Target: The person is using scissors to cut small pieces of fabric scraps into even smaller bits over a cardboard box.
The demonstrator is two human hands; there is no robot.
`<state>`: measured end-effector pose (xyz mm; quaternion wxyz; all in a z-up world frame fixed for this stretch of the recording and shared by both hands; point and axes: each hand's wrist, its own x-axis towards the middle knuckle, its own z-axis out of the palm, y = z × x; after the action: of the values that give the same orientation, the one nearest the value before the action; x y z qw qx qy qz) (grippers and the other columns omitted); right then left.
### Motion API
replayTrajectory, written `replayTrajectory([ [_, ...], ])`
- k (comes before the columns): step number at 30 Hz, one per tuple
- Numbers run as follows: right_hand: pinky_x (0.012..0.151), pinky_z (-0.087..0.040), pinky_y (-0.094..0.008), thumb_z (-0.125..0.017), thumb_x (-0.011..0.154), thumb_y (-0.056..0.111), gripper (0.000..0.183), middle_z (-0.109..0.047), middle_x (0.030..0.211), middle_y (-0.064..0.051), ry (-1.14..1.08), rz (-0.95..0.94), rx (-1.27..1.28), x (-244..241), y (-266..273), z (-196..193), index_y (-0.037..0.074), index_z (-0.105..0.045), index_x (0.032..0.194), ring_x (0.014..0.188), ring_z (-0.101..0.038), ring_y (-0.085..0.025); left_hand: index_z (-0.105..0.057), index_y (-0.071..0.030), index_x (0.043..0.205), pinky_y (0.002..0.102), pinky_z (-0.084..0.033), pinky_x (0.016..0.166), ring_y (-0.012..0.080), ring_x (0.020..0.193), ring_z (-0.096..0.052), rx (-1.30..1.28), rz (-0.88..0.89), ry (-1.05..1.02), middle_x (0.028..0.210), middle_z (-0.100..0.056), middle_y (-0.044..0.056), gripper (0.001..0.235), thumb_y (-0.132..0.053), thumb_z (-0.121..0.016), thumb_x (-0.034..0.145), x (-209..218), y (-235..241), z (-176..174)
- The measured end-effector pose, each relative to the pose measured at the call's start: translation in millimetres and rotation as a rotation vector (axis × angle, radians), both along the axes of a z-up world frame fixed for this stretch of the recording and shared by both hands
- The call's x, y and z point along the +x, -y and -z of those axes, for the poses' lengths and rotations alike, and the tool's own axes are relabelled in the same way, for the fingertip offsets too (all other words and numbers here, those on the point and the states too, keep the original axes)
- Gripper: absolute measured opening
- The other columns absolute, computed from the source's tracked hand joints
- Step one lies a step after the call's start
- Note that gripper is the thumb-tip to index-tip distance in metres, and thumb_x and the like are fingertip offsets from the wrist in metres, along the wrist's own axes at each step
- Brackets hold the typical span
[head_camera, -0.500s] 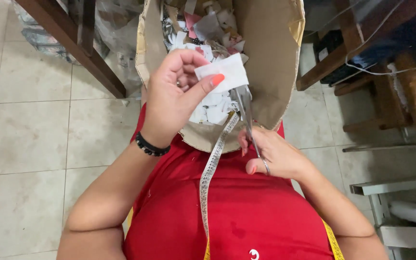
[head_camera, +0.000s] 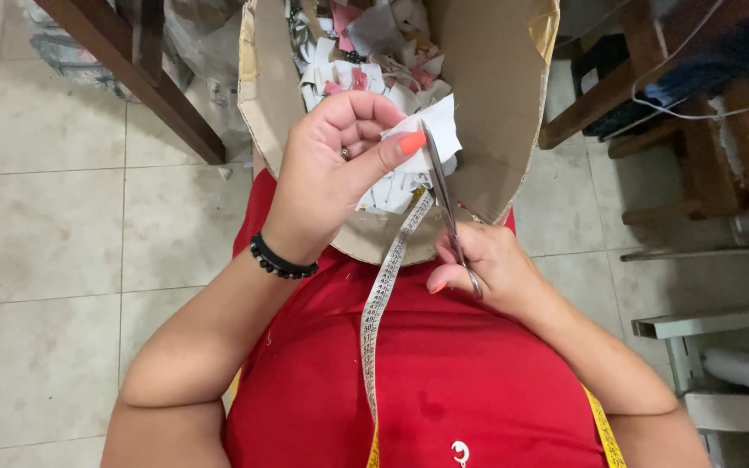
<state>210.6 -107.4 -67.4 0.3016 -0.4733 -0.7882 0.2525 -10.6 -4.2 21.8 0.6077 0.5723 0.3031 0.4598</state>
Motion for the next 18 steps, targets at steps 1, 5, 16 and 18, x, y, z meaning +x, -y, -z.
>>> replayTrajectory([
  [1,0.057,-0.038,-0.031,-0.061,0.090,0.057,0.047,-0.049,0.069,0.003,0.000,0.000,0.003,2,-3,-2,0.014,-0.044,0.080,0.060,-0.042,-0.016,-0.066,-0.010,0.101,0.018,-0.055,0.070,0.0070,0.080,-0.068,0.003,0.000,0.000,0.090,-0.072,0.002,0.021,-0.021,-0.079,0.089,1,-2,1],
  [5,0.059,-0.040,-0.031,-0.057,0.089,0.062,0.048,-0.048,0.071,0.003,0.024,-0.048,-0.124,6,-6,-12,0.015,-0.046,0.083,0.062,-0.043,-0.015,-0.065,-0.009,0.104,0.017,-0.055,0.068,0.0059,0.079,-0.066,-0.010,0.048,0.003,0.090,-0.072,0.002,0.023,-0.020,-0.079,0.089,1,-3,7],
  [16,0.060,-0.039,-0.031,-0.058,0.088,0.060,0.049,-0.049,0.071,0.003,0.025,-0.043,-0.040,16,-4,-13,0.014,-0.044,0.081,0.060,-0.039,-0.018,-0.063,-0.008,0.106,0.018,-0.058,0.072,0.0058,0.082,-0.067,0.007,0.123,0.005,0.093,-0.071,0.002,0.025,-0.016,-0.080,0.090,3,-4,10],
  [18,0.057,-0.033,-0.028,-0.066,0.087,0.055,0.047,-0.041,0.066,0.004,0.004,-0.011,-0.056,17,-1,-9,0.015,-0.043,0.075,0.059,-0.035,-0.015,-0.062,-0.007,0.106,0.018,-0.060,0.074,0.0072,0.084,-0.069,0.041,0.146,-0.027,0.096,-0.072,0.003,0.025,-0.016,-0.080,0.090,3,-7,10],
])
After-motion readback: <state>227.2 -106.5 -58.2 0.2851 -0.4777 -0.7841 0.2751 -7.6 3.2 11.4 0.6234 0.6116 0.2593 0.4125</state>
